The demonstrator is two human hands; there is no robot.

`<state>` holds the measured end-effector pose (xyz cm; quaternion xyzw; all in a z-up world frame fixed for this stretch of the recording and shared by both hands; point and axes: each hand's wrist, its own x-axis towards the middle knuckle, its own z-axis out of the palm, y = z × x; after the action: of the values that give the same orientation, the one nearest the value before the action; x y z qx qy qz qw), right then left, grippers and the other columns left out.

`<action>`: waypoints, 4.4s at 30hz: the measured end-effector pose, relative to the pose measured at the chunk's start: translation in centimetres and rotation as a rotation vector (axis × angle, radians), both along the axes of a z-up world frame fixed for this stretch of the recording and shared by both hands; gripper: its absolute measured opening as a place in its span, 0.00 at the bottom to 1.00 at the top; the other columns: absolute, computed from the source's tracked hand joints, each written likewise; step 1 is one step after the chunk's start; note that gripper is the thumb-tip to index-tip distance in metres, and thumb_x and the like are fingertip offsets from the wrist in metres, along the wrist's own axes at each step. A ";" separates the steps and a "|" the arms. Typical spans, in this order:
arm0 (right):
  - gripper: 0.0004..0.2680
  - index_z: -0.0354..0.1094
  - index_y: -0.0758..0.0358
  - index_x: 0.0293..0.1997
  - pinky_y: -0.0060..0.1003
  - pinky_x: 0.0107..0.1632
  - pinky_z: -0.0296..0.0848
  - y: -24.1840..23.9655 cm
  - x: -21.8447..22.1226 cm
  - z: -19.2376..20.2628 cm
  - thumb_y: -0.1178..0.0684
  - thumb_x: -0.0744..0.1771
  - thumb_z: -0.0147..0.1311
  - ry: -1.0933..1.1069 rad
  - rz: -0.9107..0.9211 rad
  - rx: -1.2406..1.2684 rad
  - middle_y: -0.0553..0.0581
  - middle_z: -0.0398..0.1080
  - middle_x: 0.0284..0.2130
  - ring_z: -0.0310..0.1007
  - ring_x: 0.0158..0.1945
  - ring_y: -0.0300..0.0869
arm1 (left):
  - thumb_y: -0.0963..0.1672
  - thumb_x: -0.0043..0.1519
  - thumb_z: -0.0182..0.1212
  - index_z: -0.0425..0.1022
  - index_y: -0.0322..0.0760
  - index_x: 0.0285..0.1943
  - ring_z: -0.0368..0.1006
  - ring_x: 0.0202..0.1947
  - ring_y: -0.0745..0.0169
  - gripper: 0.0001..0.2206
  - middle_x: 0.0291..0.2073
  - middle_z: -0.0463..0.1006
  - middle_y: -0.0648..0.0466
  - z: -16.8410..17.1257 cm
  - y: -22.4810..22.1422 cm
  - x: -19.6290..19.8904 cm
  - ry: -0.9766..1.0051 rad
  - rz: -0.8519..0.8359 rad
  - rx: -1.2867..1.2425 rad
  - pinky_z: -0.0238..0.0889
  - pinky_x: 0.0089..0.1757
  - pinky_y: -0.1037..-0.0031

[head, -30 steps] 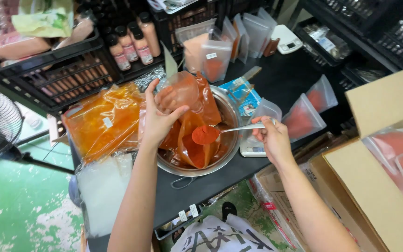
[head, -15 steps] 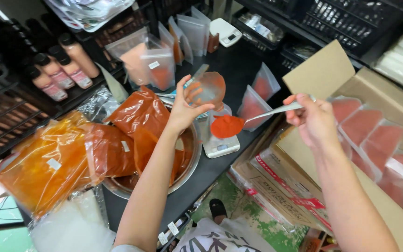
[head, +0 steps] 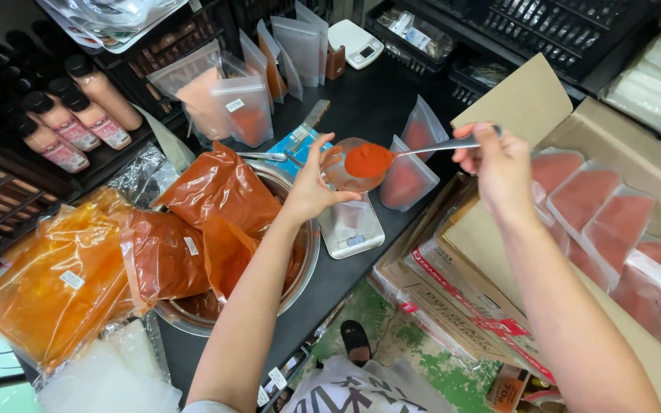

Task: The person scoops red paste from large plastic bags into a cup using a spoon, weighs the cup on a digital scale, transfers the paste into smaller zip-lock bags, and then places the filled bags into a cardboard box.

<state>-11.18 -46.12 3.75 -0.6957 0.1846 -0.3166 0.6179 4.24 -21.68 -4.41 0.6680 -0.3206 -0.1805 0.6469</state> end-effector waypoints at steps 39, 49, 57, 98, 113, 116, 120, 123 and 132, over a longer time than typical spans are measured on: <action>0.11 0.74 0.63 0.47 0.38 0.37 0.76 6.0 -4.3 -1.7 0.54 0.75 0.40 -0.133 -0.014 -0.653 0.59 0.74 0.26 0.77 0.34 0.46 | 0.36 0.43 0.82 0.48 0.43 0.75 0.58 0.67 0.25 0.52 0.66 0.63 0.30 2.0 0.5 -1.3 -0.131 0.049 0.029 0.57 0.61 0.43; 0.11 0.73 0.65 0.41 0.20 0.26 0.70 10.4 -5.5 -1.7 0.56 0.72 0.41 -0.076 0.020 0.224 0.53 0.68 0.17 0.70 0.21 0.31 | 0.37 0.46 0.86 0.48 0.54 0.76 0.60 0.69 0.41 0.53 0.69 0.62 0.41 5.7 7.8 0.3 -0.093 0.232 -0.195 0.53 0.64 0.46; 0.10 0.70 0.72 0.51 0.39 0.35 0.77 24.3 0.0 -6.6 0.57 0.72 0.41 0.012 0.509 -0.720 0.61 0.77 0.33 0.79 0.32 0.46 | 0.41 0.52 0.80 0.47 0.49 0.73 0.57 0.73 0.43 0.45 0.74 0.55 0.41 9.1 14.9 -3.3 -0.192 0.331 -0.143 0.59 0.66 0.57; 0.09 0.71 0.68 0.33 0.25 0.18 0.56 7.0 -10.5 -1.0 0.60 0.71 0.45 -0.246 -0.193 0.220 0.59 0.68 0.20 0.66 0.17 0.37 | 0.42 0.49 0.80 0.47 0.53 0.74 0.58 0.72 0.48 0.47 0.73 0.55 0.44 2.8 4.8 -2.1 -0.046 0.080 -0.128 0.63 0.60 0.63; 0.09 0.73 0.65 0.47 0.29 0.32 0.74 8.7 -5.6 -2.6 0.58 0.74 0.43 -0.121 -0.023 -0.338 0.62 0.76 0.28 0.74 0.28 0.40 | 0.35 0.42 0.83 0.48 0.44 0.75 0.58 0.68 0.25 0.53 0.67 0.63 0.33 0.6 -0.2 -1.9 -0.167 0.079 -0.012 0.59 0.60 0.43; 0.09 0.74 0.64 0.47 0.29 0.32 0.75 8.8 -5.3 -3.2 0.58 0.74 0.43 -0.094 -0.011 -0.337 0.61 0.76 0.28 0.74 0.28 0.39 | 0.35 0.42 0.83 0.48 0.44 0.75 0.58 0.68 0.26 0.53 0.68 0.63 0.34 0.5 -0.1 -1.9 -0.175 0.082 0.007 0.60 0.60 0.44; 0.10 0.69 0.70 0.49 0.27 0.31 0.74 7.9 -5.2 -3.0 0.60 0.75 0.37 -0.160 -0.104 -0.213 0.63 0.74 0.28 0.72 0.27 0.39 | 0.35 0.41 0.83 0.48 0.44 0.75 0.58 0.68 0.28 0.53 0.68 0.63 0.35 0.4 -0.1 -1.8 -0.170 0.087 0.005 0.60 0.60 0.45; 0.10 0.68 0.70 0.49 0.26 0.31 0.74 7.4 -5.4 -3.3 0.60 0.75 0.36 -0.181 -0.116 -0.157 0.63 0.74 0.28 0.73 0.27 0.38 | 0.35 0.42 0.83 0.49 0.45 0.75 0.59 0.68 0.28 0.53 0.68 0.64 0.36 0.7 -0.2 -1.7 -0.193 0.094 0.043 0.61 0.60 0.46; 0.10 0.68 0.72 0.49 0.29 0.31 0.74 7.4 -5.7 -3.1 0.61 0.75 0.35 -0.220 -0.089 -0.160 0.65 0.74 0.28 0.73 0.27 0.41 | 0.35 0.43 0.82 0.50 0.44 0.75 0.59 0.67 0.27 0.52 0.67 0.64 0.35 1.5 0.2 -1.9 -0.188 0.107 0.045 0.61 0.59 0.45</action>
<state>-16.90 -38.73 0.64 -0.6948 0.1204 -0.4318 0.5625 2.32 -21.51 -2.94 0.7125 -0.3395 -0.0897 0.6074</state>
